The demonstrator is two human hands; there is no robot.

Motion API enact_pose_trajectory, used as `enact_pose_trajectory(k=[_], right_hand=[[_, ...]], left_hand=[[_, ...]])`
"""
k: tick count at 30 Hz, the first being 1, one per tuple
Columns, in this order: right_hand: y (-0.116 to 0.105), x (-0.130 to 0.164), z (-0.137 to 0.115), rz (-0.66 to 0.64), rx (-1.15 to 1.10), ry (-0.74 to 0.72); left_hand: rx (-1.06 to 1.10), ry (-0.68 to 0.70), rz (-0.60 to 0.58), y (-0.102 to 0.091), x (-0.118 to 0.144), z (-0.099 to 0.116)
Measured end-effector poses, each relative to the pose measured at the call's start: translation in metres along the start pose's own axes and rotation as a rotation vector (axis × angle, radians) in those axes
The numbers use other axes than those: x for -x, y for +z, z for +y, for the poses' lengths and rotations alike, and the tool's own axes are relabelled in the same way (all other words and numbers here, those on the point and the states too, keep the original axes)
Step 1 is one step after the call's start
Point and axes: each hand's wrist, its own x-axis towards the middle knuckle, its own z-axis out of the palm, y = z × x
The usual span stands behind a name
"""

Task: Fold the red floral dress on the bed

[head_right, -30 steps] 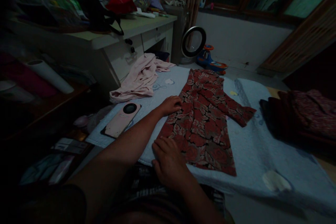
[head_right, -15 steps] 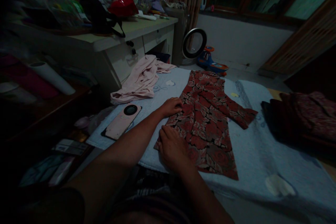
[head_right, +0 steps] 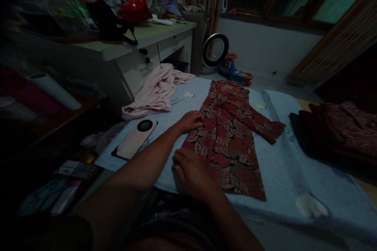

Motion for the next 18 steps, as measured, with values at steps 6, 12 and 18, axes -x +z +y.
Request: enact_pose_trajectory(k=[6,12,18], right_hand=[[0.01,-0.024,0.021,0.093,0.165,0.067],[0.018,-0.004,0.002,0.056,0.118,0.032],[0.017,0.017,-0.015,-0.045,0.001,0.041]], left_hand=[[-0.002,0.001,0.016,0.003,0.0,-0.002],[-0.001,0.002,0.019,0.003,0.0,-0.003],[0.005,0.011,0.009,0.003,-0.001,-0.004]])
